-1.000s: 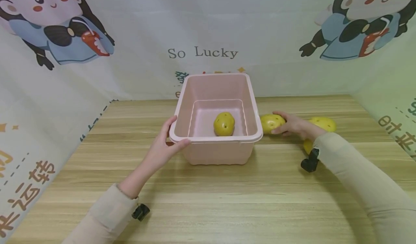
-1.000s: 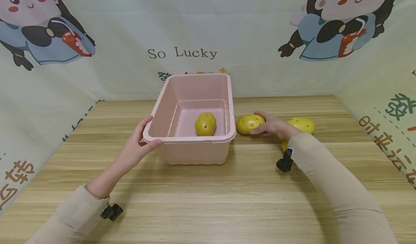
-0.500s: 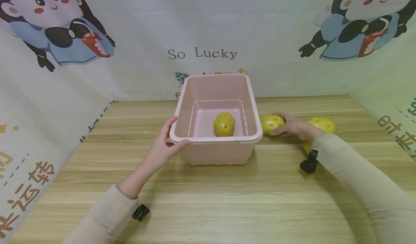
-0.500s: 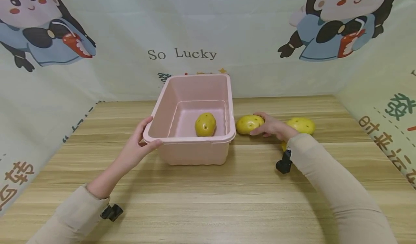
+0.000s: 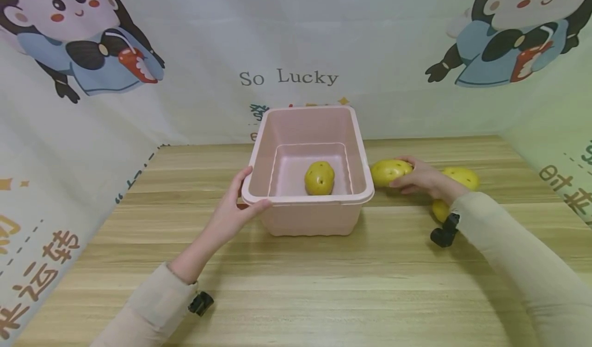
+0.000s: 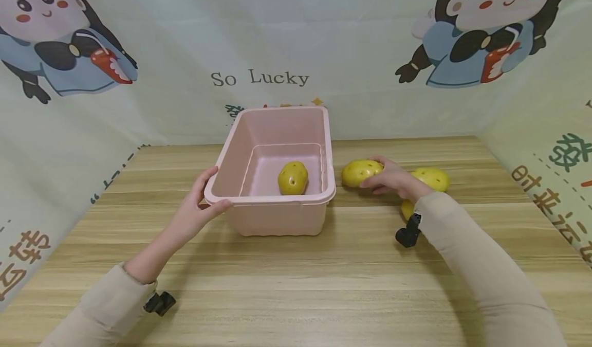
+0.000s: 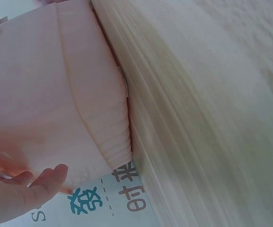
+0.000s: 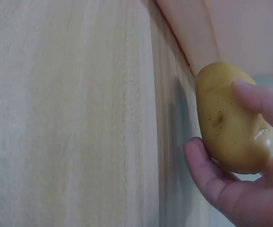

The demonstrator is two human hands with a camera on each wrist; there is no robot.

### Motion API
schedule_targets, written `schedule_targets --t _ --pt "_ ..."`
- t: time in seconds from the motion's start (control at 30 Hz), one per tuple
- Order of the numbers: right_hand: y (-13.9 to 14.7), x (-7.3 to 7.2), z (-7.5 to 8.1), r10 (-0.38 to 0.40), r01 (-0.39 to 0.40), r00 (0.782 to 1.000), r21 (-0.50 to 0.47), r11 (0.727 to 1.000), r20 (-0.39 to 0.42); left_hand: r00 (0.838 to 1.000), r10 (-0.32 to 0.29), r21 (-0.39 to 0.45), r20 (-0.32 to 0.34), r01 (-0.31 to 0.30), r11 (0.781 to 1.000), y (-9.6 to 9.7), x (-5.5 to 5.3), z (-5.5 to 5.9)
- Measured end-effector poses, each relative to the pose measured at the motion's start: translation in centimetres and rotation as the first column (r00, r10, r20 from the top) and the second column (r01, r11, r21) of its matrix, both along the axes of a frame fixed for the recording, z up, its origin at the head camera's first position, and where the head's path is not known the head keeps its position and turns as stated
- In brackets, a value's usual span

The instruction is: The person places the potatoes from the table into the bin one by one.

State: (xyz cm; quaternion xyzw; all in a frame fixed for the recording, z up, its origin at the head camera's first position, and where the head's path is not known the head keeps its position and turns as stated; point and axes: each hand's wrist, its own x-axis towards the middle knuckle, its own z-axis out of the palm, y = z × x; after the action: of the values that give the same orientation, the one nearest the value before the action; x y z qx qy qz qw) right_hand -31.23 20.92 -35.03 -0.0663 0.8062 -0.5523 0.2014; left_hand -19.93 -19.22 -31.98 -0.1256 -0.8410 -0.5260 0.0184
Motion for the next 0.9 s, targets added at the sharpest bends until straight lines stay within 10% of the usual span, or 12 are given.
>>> schedule_targets --t 0.9 --pt "1.0 0.2 3.0 -0.007 0.005 0.998 -0.033 0.999 -0.061 1.000 0.013 -0.014 0.008 -0.012 1.000 -0.1 0.0 -0.1"
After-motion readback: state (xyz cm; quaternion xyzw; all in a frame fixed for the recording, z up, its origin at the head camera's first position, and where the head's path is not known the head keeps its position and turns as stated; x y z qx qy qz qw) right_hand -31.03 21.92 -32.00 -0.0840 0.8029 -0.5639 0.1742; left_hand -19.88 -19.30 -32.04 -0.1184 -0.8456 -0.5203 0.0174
